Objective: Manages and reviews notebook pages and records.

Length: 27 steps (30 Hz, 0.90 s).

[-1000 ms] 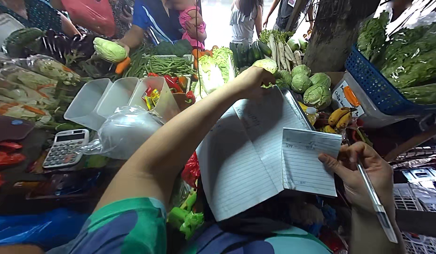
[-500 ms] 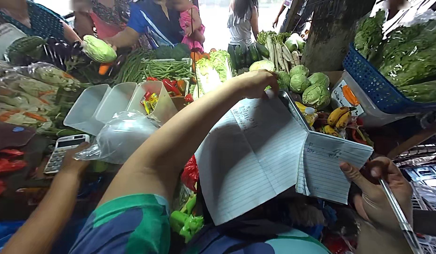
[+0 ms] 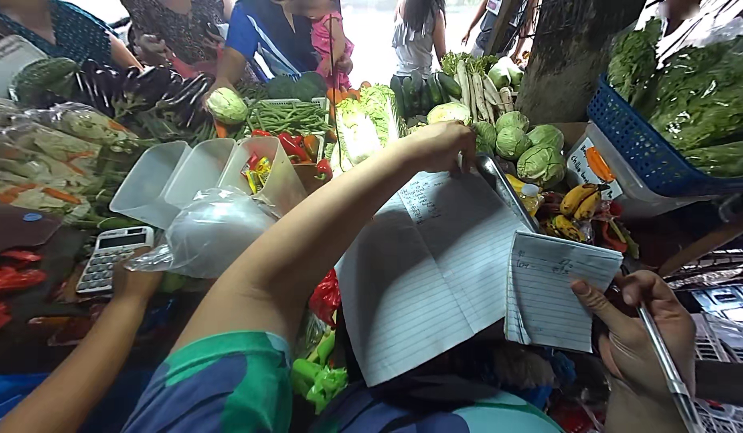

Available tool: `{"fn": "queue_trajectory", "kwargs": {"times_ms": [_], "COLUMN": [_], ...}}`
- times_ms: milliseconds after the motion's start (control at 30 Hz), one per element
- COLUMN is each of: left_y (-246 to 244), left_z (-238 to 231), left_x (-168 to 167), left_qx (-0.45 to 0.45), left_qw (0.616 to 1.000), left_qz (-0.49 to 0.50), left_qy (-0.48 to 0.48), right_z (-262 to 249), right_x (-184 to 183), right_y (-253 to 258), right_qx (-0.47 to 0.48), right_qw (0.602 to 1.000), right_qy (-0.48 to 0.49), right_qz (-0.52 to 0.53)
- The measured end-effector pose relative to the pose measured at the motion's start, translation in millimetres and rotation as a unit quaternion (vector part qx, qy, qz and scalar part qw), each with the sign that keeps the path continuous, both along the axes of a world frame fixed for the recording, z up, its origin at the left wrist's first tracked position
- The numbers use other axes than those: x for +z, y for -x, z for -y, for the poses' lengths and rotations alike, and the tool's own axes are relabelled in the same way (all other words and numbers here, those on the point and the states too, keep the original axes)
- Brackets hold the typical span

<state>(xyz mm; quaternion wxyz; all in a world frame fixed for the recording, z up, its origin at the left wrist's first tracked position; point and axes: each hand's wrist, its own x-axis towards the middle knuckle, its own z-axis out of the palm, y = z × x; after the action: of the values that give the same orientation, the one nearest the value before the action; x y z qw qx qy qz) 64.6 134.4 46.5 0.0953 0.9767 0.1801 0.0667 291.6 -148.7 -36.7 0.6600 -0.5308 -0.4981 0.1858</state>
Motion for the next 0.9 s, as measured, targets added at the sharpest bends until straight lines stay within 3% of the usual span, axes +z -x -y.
{"fn": "queue_trajectory", "kwargs": {"times_ms": [900], "left_y": [4.9], "left_z": [1.1], "left_x": [-9.3], "left_qx": [-0.014], "left_qw": [0.999], "left_qz": [0.038], "left_qy": [0.030], "right_z": [-4.6], "right_x": [-4.8], "right_y": [2.5], "right_qx": [0.028], "right_qw": [1.000], "right_qy": [0.006], "right_qz": [0.007]}}
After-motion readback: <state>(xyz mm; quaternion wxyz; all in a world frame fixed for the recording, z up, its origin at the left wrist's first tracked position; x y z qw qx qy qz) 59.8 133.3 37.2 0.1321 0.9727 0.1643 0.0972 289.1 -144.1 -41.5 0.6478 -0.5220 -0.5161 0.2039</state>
